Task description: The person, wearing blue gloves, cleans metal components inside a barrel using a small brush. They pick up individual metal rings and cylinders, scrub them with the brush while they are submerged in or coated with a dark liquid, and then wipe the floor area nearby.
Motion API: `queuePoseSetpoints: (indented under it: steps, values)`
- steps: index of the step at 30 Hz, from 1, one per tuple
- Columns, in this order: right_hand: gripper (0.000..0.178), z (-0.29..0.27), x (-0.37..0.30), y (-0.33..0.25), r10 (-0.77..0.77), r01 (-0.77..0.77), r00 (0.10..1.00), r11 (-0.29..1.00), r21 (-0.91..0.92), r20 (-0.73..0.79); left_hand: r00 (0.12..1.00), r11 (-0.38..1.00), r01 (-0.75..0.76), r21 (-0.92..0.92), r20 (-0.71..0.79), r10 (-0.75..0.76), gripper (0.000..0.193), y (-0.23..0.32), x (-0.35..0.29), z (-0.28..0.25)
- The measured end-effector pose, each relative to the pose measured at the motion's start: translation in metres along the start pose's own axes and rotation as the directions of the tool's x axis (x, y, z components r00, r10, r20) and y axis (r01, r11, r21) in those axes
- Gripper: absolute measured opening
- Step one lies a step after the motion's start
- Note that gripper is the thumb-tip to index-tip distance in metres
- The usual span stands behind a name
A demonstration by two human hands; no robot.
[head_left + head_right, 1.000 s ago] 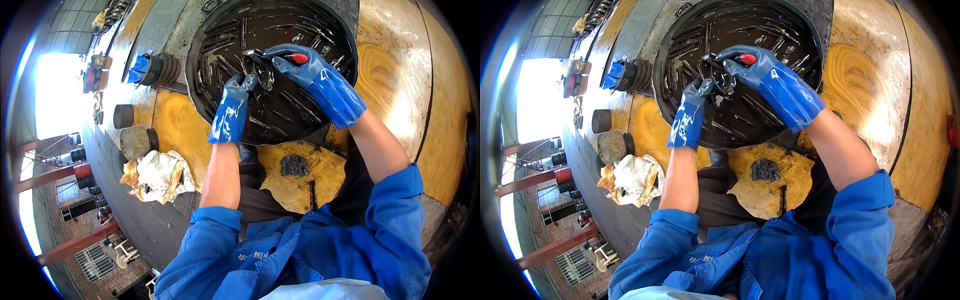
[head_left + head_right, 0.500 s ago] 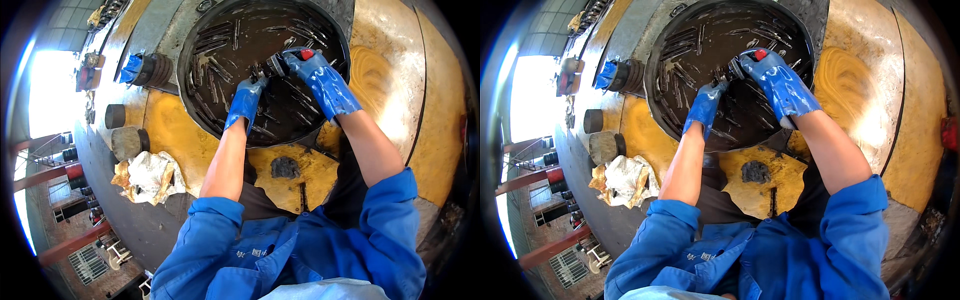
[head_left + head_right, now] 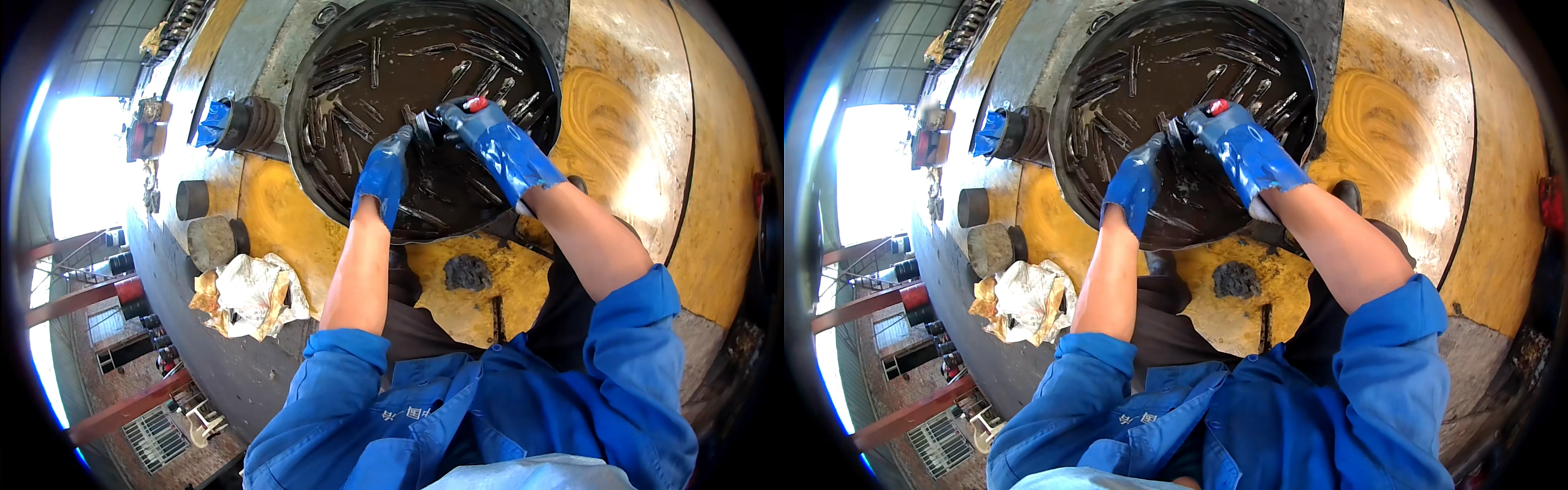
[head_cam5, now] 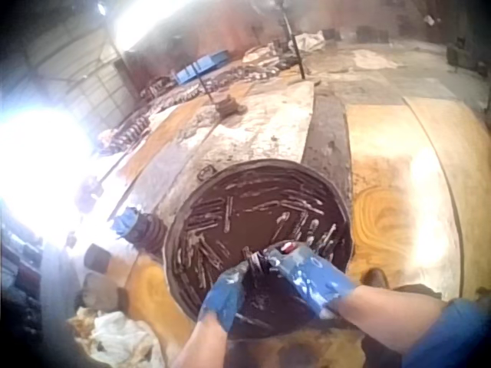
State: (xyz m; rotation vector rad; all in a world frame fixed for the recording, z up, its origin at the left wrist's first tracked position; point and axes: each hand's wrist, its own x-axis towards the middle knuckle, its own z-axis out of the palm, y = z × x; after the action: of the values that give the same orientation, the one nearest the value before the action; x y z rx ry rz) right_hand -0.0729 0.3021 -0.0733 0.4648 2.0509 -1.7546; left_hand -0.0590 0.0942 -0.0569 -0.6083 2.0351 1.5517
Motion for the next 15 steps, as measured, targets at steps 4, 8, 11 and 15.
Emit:
queuePoseSetpoints:
  steps: [4, 8, 11, 15]
  values:
    - [0.031, -0.006, -0.017, -0.014, -0.040, 0.056, 0.994, 0.985, -0.165, 0.101, 0.966, 0.955, -0.256, 0.150, 0.057, 0.250, 0.052, 0.007, -0.011, -0.003]
    - [0.032, -0.012, 0.001, 0.000, -0.041, 0.042, 0.999, 0.997, -0.068, 0.013, 0.987, 0.928, -0.136, 0.346, -0.029, 0.155, 0.055, 0.027, -0.037, 0.005]
    - [0.032, -0.002, -0.003, -0.009, -0.002, 0.000, 1.000, 0.987, 0.163, 0.013, 0.979, 0.960, -0.189, 0.207, -0.036, 0.201, 0.058, 0.015, -0.029, -0.004]
    - [0.032, -0.008, 0.001, 0.002, -0.017, 0.015, 0.999, 0.998, 0.063, 0.037, 0.995, 0.989, -0.095, -0.113, -0.013, 0.094, 0.058, 0.017, -0.026, -0.012]
